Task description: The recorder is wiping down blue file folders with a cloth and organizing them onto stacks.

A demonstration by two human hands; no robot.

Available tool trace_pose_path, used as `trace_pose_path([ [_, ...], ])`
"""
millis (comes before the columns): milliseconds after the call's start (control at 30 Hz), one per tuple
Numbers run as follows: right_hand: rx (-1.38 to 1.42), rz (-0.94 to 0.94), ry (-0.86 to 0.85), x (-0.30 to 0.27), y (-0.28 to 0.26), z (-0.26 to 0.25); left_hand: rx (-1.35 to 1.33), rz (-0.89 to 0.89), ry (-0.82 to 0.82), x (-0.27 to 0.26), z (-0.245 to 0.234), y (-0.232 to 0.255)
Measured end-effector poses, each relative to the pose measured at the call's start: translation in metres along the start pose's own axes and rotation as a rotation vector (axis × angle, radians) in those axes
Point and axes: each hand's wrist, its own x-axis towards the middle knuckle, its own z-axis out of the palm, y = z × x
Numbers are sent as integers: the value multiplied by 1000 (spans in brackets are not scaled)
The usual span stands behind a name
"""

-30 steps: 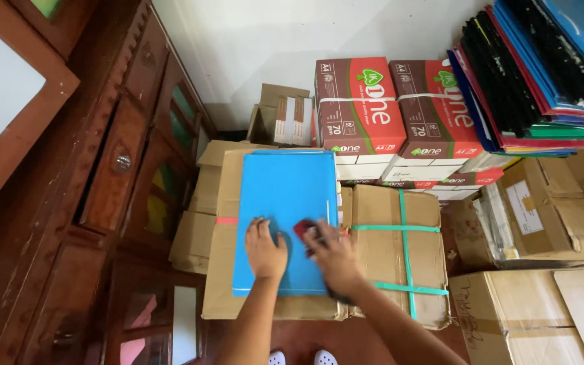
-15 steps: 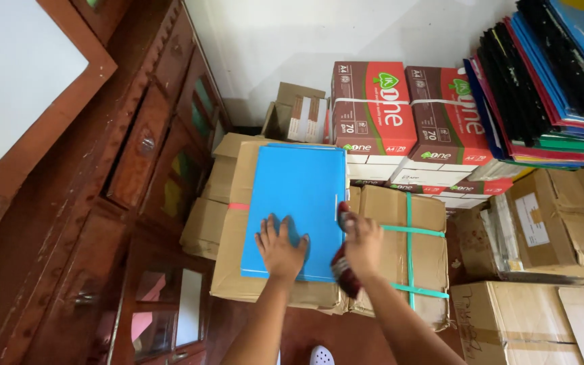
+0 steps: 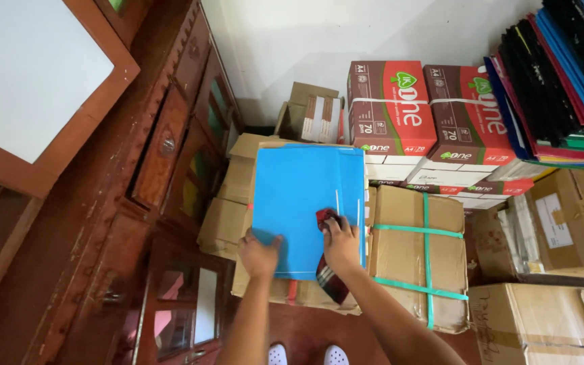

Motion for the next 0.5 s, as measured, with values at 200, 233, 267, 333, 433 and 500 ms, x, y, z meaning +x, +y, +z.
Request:
trace_pose_path([
  [200,-246,60,-222,17,30,24,-780,-52,-113,15,-68,9],
  [233,-249,65,-219,17,23,23,-782,-48,-118,21,-68,8],
  [267,-141,107,-171,18,16,21,-937,-175,-253,28,-68,6],
  [333,-34,156,-123,17,-9,16,-1084,-306,-397,36,-69,5],
  [433,311,183,-131,20,-59,6,-1288,-389,-588,43,-65,13],
  [500,408,181,-269,18,-93,5,-1362,-341,-668,42,-61,15],
])
